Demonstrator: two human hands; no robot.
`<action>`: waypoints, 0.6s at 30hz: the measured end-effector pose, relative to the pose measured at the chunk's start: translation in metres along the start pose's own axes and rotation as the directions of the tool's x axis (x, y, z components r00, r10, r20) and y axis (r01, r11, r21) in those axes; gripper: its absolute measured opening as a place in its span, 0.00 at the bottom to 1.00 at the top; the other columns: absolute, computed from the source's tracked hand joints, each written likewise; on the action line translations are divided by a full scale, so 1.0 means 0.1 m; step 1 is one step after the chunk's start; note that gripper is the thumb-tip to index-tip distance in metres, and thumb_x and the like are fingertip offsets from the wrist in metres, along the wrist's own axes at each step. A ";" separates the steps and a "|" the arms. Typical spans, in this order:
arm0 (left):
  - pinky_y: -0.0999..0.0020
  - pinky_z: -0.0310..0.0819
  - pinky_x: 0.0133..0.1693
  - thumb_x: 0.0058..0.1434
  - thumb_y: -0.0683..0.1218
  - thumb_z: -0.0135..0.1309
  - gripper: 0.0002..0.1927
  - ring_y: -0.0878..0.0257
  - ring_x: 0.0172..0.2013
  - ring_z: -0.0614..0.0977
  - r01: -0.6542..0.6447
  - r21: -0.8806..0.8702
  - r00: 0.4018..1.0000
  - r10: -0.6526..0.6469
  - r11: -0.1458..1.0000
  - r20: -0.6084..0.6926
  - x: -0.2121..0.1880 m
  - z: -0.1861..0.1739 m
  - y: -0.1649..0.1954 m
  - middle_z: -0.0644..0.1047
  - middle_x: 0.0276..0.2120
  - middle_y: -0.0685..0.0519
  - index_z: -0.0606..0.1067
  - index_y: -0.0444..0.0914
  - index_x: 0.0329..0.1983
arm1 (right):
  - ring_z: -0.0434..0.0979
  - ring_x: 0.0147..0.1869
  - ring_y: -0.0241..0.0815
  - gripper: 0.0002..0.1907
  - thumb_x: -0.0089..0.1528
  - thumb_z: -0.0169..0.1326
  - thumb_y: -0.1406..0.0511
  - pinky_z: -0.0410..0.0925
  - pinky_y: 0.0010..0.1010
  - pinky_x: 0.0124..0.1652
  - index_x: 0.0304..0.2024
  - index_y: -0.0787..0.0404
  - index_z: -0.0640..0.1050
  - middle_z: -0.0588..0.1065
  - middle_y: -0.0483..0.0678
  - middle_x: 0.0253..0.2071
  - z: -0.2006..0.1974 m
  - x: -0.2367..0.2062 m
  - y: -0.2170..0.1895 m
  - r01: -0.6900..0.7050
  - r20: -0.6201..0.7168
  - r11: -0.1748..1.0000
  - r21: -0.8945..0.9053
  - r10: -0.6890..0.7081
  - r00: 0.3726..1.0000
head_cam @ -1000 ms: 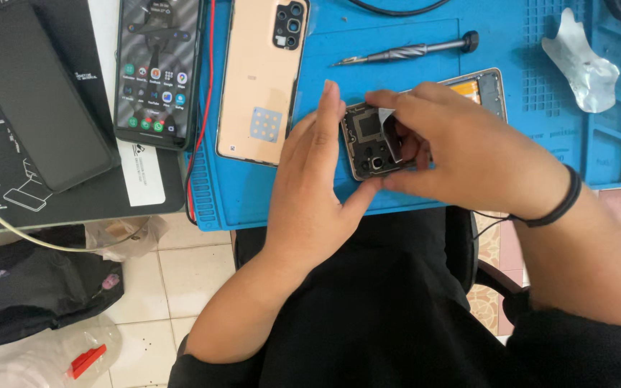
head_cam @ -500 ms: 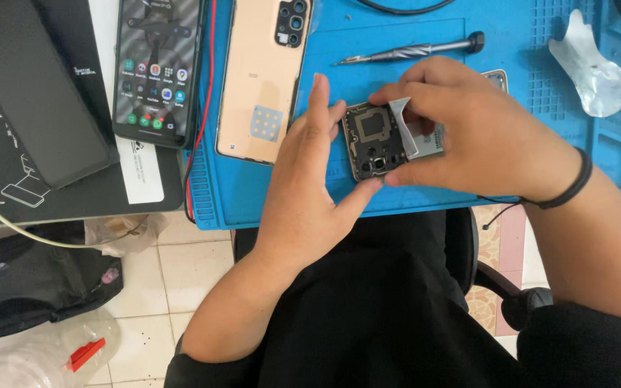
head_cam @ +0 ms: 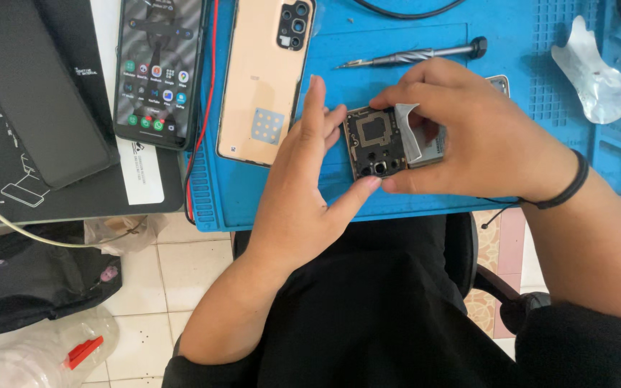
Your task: The person pries open the back cover of a smartphone using a plastic pick, working around the edges, then removes the back cover and lifts out the battery. They then use a screwdriver to unscrew screws from the exposed internal frame while holding the phone steady on a blue repair mat.
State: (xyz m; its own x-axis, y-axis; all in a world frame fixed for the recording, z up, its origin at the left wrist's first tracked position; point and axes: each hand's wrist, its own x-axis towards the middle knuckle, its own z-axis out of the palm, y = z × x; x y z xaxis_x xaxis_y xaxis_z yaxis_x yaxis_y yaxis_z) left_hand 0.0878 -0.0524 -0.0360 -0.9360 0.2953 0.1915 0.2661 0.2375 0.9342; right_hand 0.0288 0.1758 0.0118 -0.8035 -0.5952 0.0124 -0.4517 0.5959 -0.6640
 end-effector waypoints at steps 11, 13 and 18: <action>0.57 0.70 0.70 0.61 0.44 0.70 0.59 0.48 0.70 0.74 0.001 0.045 0.999 0.001 0.999 -0.035 -0.01 0.04 -0.01 0.68 0.68 0.37 0.39 0.43 0.81 | 0.79 0.44 0.44 0.35 0.50 0.68 0.58 0.71 0.33 0.39 0.57 0.64 0.76 0.75 0.51 0.49 -0.30 -0.01 0.02 -0.017 -0.049 0.998 -0.061 0.014 0.999; 0.56 0.69 0.69 0.60 0.44 0.70 0.59 0.47 0.69 0.74 -0.006 0.074 0.998 0.010 0.997 -0.056 0.00 0.06 0.00 0.69 0.68 0.37 0.39 0.43 0.81 | 0.79 0.47 0.47 0.18 0.63 0.66 0.65 0.72 0.33 0.45 0.53 0.65 0.79 0.77 0.51 0.49 -0.39 0.01 0.07 0.069 -0.128 0.877 -0.476 -0.147 0.981; 0.57 0.71 0.68 0.57 0.44 0.71 0.61 0.47 0.67 0.75 0.054 0.035 0.996 -0.051 0.998 -0.068 0.02 0.08 0.00 0.69 0.67 0.35 0.38 0.42 0.80 | 0.80 0.42 0.54 0.10 0.57 0.65 0.69 0.73 0.40 0.42 0.40 0.65 0.83 0.79 0.55 0.40 -0.40 0.10 0.24 0.074 -0.105 0.730 -0.679 -0.197 0.975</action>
State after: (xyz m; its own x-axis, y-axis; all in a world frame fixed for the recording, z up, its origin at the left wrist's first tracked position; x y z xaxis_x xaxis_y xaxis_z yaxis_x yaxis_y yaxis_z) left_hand 0.0877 -0.0440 -0.0381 -0.9619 0.2189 0.1636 0.2233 0.2849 0.9322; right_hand -0.0049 0.2056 0.0258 -0.7350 -0.6409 0.2215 -0.6530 0.7570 0.0238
